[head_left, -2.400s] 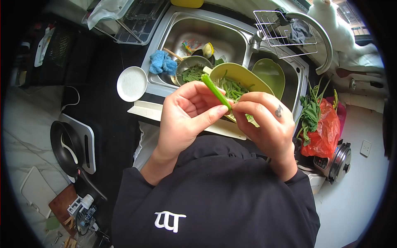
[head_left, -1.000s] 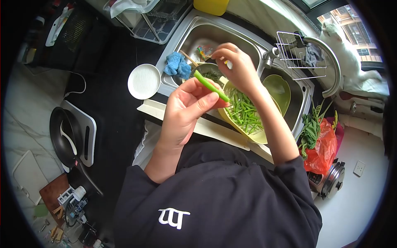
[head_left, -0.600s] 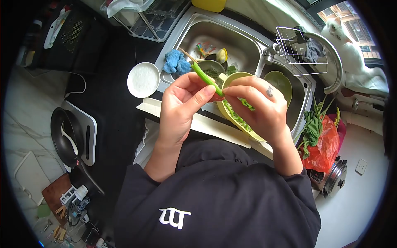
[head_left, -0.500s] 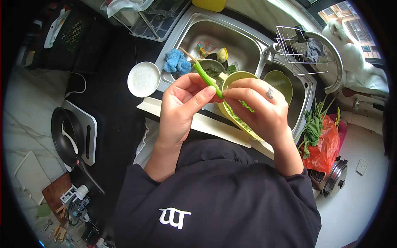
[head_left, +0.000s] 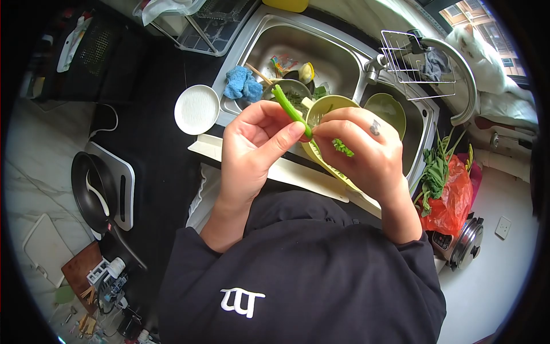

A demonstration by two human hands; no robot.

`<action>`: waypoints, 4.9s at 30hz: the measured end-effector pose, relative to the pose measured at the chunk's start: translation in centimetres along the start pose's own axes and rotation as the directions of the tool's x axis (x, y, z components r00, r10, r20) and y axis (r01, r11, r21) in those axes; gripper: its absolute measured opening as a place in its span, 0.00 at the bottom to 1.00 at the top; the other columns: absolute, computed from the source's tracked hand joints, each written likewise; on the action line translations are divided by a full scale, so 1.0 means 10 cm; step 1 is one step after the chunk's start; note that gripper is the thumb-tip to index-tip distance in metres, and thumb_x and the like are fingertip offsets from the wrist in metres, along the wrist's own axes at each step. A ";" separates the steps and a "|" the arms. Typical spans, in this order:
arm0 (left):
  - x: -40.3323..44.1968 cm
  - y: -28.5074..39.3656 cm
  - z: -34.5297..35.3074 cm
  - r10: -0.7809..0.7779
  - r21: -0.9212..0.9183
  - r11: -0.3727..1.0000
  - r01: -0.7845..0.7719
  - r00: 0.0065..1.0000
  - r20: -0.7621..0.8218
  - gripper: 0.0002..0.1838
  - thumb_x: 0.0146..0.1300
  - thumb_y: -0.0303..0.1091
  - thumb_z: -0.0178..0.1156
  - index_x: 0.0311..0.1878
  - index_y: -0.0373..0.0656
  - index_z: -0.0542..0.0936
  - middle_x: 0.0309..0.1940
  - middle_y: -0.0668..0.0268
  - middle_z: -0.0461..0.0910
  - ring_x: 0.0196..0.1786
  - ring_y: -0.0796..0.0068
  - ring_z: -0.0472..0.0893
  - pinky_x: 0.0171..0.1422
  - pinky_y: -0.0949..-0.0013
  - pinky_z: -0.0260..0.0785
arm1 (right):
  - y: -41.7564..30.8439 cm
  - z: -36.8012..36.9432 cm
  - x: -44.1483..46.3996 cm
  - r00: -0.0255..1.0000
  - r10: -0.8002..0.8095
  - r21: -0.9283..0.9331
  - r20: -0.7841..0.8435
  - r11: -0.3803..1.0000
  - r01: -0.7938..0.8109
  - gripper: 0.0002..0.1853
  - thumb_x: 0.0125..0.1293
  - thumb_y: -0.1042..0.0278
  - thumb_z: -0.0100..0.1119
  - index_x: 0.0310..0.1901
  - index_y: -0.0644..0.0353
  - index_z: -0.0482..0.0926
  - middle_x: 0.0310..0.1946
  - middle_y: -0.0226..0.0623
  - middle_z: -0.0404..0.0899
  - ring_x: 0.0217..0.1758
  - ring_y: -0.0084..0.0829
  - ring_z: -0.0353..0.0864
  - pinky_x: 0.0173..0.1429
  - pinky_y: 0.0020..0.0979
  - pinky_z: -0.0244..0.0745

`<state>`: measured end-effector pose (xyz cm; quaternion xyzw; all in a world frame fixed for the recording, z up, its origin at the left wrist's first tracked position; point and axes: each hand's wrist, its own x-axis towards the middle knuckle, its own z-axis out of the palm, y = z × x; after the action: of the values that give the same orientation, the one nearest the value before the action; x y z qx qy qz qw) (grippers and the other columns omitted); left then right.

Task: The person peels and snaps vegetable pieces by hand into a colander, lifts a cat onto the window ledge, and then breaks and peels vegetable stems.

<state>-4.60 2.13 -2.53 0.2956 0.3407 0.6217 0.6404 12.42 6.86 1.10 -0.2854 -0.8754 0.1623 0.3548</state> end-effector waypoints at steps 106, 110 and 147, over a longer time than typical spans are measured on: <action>0.13 -0.56 -0.05 -0.153 0.486 0.865 0.128 0.988 0.013 0.16 0.63 0.20 0.61 0.54 0.30 0.76 0.46 0.60 0.81 0.46 0.77 0.81 0.52 0.73 0.74 | 2.15 0.59 -0.21 0.875 0.426 -0.093 0.230 0.905 -0.416 0.17 0.58 0.81 0.57 0.50 0.59 0.82 0.45 0.43 0.84 0.46 0.35 0.85 0.54 0.32 0.78; 0.22 -0.67 0.04 -0.190 0.560 0.818 0.133 0.981 0.045 0.15 0.63 0.21 0.61 0.53 0.31 0.77 0.44 0.61 0.82 0.44 0.78 0.81 0.52 0.74 0.74 | 2.06 0.64 0.19 0.925 0.337 0.481 0.178 0.790 -0.381 0.30 0.58 0.65 0.63 0.64 0.55 0.69 0.42 0.49 0.83 0.44 0.41 0.84 0.49 0.35 0.78; 0.54 -1.76 0.12 -0.585 0.855 -0.137 -0.499 0.738 0.337 0.07 0.56 0.31 0.62 0.32 0.37 0.83 0.31 0.55 0.81 0.38 0.54 0.81 0.47 0.56 0.72 | 1.52 0.43 -2.15 0.616 0.692 -0.391 0.375 0.721 -0.572 0.18 0.57 0.74 0.55 0.51 0.57 0.77 0.44 0.43 0.77 0.45 0.44 0.81 0.47 0.42 0.78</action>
<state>6.80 6.70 -16.35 0.8551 0.4363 -0.0461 0.2761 27.76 5.18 -20.62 -0.5646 -0.7892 0.2415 0.0004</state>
